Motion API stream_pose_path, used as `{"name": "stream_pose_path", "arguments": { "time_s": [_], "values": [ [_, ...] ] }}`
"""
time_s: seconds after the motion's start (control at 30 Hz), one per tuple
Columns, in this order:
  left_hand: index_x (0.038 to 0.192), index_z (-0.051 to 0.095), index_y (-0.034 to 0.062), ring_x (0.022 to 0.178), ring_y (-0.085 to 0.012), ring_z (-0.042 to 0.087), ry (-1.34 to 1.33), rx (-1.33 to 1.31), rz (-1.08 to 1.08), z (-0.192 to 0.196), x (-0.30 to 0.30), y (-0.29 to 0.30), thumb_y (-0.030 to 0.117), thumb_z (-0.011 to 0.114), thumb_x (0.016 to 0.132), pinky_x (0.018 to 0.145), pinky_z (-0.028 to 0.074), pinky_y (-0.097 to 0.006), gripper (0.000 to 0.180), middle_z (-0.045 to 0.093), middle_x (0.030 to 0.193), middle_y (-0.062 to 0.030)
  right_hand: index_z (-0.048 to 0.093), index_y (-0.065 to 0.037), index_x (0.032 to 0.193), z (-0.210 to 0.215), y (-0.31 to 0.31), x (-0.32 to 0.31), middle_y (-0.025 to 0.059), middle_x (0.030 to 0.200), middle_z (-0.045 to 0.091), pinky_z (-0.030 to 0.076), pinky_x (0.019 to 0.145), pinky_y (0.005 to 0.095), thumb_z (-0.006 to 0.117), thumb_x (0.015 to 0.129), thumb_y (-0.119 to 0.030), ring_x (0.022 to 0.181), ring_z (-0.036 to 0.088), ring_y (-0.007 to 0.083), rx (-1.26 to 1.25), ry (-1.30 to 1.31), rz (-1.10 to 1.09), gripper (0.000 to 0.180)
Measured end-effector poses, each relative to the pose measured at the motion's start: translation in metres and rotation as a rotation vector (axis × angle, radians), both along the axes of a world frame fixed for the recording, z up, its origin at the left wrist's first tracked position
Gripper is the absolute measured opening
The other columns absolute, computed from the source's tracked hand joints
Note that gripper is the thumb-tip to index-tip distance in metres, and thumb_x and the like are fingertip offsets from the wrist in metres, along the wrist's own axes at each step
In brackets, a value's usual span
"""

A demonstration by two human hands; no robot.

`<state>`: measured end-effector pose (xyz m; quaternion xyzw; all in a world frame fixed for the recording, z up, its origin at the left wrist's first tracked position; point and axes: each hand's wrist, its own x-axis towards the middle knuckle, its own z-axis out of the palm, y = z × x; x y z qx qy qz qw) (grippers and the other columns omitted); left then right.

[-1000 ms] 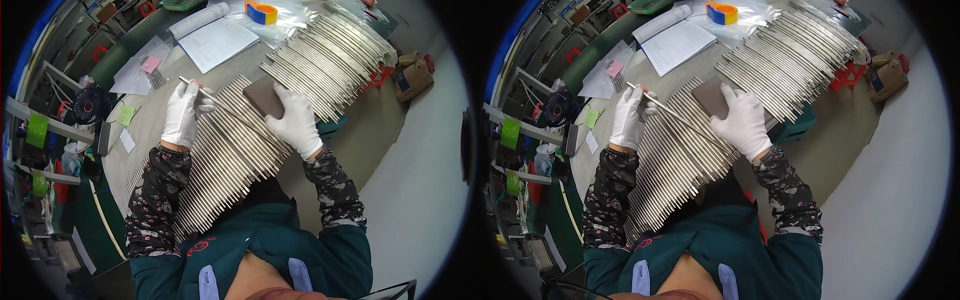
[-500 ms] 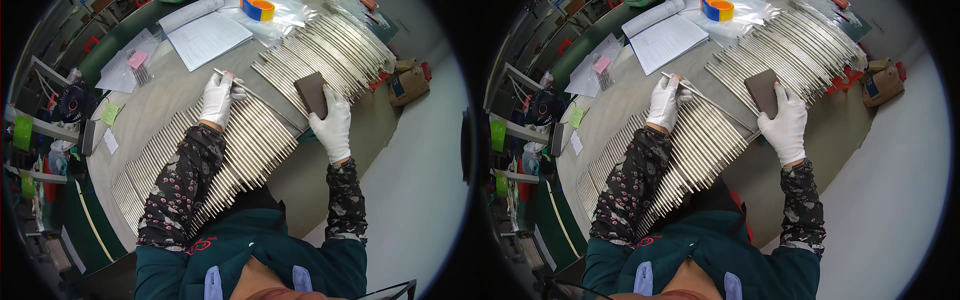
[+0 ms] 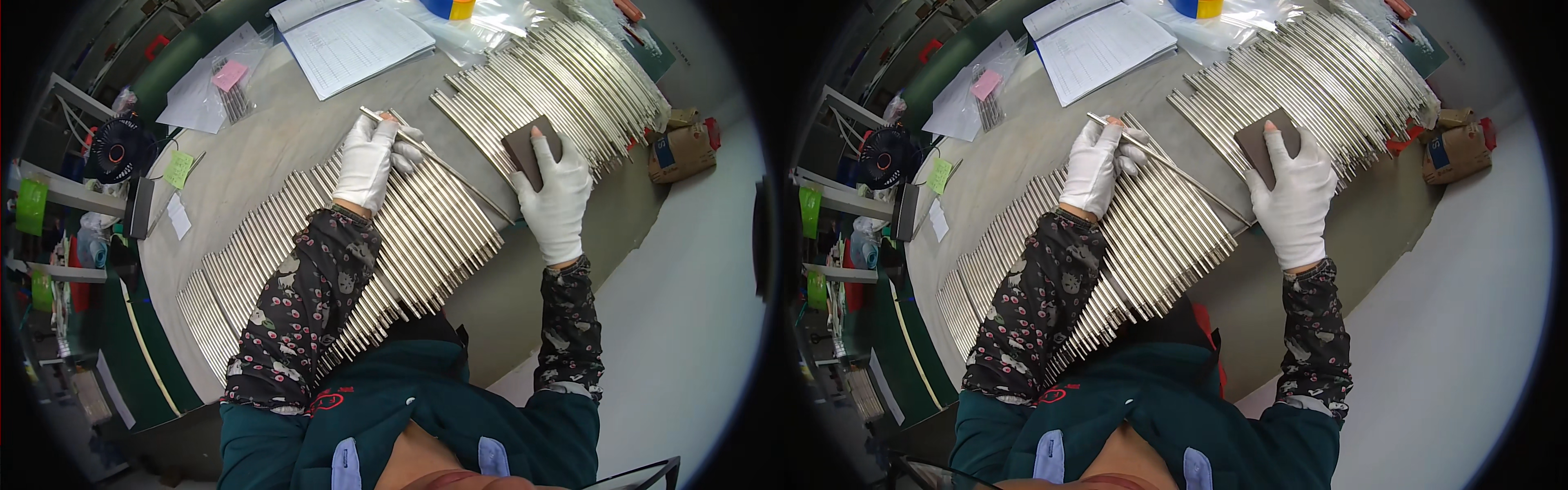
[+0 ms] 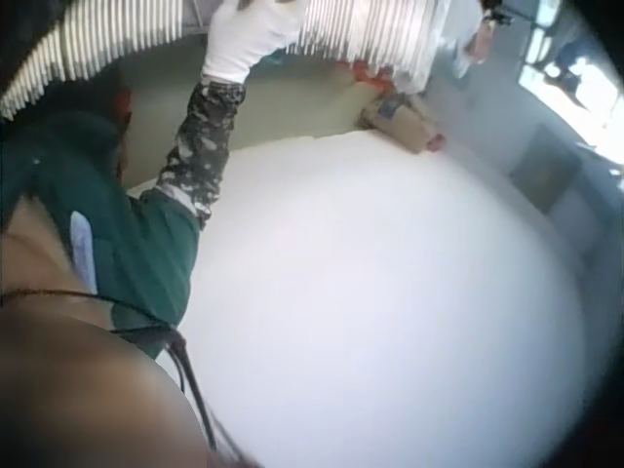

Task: Sanding the ends of a row of thin metal rods using a sanding block.

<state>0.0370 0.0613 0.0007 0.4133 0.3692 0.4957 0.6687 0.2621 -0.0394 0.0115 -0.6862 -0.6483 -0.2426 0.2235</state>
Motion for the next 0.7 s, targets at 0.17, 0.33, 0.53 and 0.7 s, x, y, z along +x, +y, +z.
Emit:
{"name": "stream_pose_path", "arguments": {
  "time_s": [0.17,0.33,0.53,0.7],
  "values": [
    [0.104,0.044,0.0038,0.061,-0.0149,0.061,-0.036,0.016,-0.014,-0.006,-0.001,0.002,0.013,0.05,0.098,0.052,0.052,-0.023,0.012,0.063,0.088,-0.0164,0.06,-0.014,0.122,0.015,-0.018,-0.04,0.0204,0.121,0.05,0.041,0.089,0.0435,0.077,0.066,-0.021,0.102,0.052,0.0334,-0.133,0.251,0.481,0.058],
    [0.104,0.044,0.0036,0.062,-0.0154,0.061,-0.003,0.028,0.03,-0.001,0.001,-0.003,0.013,0.05,0.098,0.055,0.053,-0.025,0.013,0.063,0.089,-0.016,0.061,-0.015,0.119,0.018,0.002,-0.034,0.0186,0.116,0.052,0.043,0.08,0.0425,0.075,0.068,-0.023,0.097,0.052,0.0327,-0.1,0.032,0.244,0.053],
    [0.105,0.043,0.0029,0.062,-0.0156,0.061,0.016,0.051,0.018,-0.005,0.001,-0.001,0.015,0.049,0.098,0.055,0.053,-0.025,0.015,0.063,0.089,-0.0161,0.063,-0.01,0.116,0.02,-0.002,-0.048,0.0223,0.113,0.054,0.045,0.08,0.0422,0.076,0.066,-0.022,0.094,0.054,0.0355,-0.142,0.136,0.524,0.053],
    [0.105,0.043,0.0028,0.063,-0.0156,0.061,0.003,0.049,0.015,-0.003,0.002,0.0,0.015,0.049,0.098,0.055,0.053,-0.025,0.015,0.063,0.089,-0.0163,0.063,-0.009,0.115,0.025,0.001,-0.037,0.0222,0.114,0.054,0.044,0.082,0.0431,0.074,0.066,-0.021,0.097,0.054,0.0341,-0.069,0.15,0.439,0.052]
  ]
}}
